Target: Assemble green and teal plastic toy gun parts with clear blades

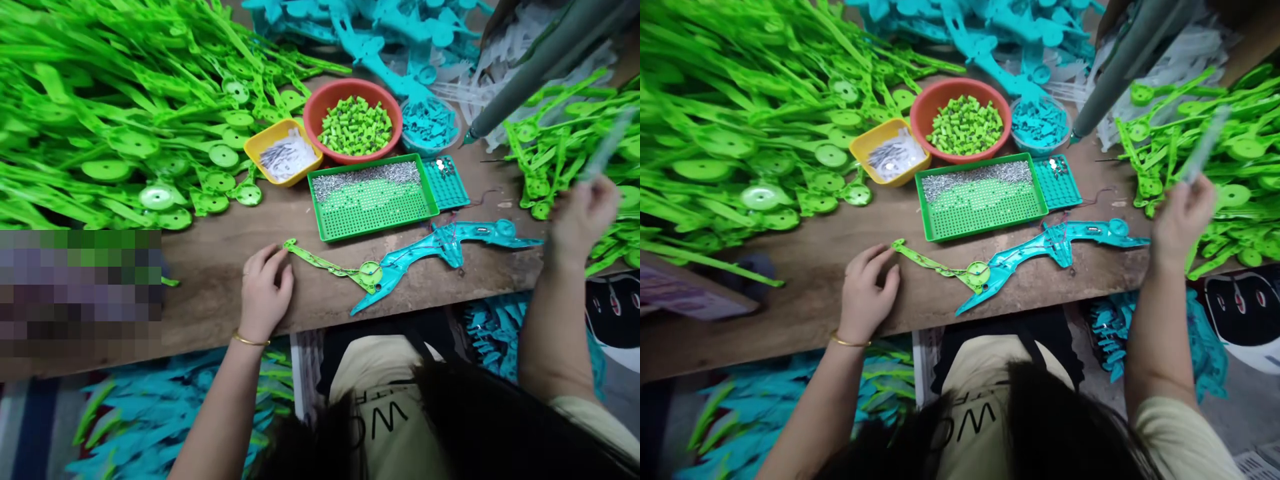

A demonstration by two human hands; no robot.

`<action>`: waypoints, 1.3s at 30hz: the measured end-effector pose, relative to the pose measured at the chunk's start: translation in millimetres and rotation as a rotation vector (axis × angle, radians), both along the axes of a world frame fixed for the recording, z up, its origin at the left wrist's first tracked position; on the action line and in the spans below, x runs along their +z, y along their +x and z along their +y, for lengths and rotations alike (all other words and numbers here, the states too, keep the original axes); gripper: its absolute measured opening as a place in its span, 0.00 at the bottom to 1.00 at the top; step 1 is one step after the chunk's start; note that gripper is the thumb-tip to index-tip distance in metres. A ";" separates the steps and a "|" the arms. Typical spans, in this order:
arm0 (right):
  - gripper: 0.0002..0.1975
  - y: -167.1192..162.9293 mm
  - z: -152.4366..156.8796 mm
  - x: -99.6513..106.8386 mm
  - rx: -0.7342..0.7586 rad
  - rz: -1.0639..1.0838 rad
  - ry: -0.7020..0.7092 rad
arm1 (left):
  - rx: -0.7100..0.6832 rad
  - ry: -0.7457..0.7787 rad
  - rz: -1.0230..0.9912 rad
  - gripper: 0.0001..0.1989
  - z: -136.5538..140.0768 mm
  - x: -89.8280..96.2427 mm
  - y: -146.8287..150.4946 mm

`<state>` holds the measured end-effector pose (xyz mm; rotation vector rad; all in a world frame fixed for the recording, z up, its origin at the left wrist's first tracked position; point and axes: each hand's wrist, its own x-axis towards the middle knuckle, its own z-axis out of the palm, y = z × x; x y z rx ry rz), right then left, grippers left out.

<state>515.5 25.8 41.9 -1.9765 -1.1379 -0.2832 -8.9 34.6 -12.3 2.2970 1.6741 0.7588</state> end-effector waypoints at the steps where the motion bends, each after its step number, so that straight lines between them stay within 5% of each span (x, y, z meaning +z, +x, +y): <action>1: 0.21 -22.3 -17.2 -0.2 -0.067 0.041 0.190 | 0.005 -0.009 -0.010 0.17 1.4 -0.6 -1.6; 3: 0.17 -82.4 -45.6 -3.5 -0.006 0.109 0.304 | -0.003 -0.013 -0.030 0.17 5.8 -1.2 -2.0; 6: 0.23 -179.0 -63.5 -9.6 0.600 0.140 -0.139 | -0.011 -0.009 -0.067 0.17 14.3 -1.7 0.9; 8: 0.25 -226.0 -58.5 -12.1 0.955 0.060 -0.314 | 0.001 -0.020 -0.100 0.16 18.9 -3.4 2.0; 11: 0.21 -264.0 -41.2 -14.7 1.193 -0.163 -0.415 | 0.036 -0.040 -0.161 0.14 22.2 -7.9 0.9; 20: 0.18 -297.7 -30.1 -21.5 1.202 -0.492 -0.488 | 0.068 -0.059 -0.229 0.15 20.2 -11.6 0.4; 33: 0.19 -306.1 -33.7 -20.8 1.175 -0.521 -0.524 | 0.105 -0.081 -0.150 0.12 17.3 -6.7 3.9; 39: 0.19 -282.1 -38.6 -16.1 1.083 -0.406 -0.510 | 0.112 -0.084 -0.126 0.13 17.6 -6.8 5.3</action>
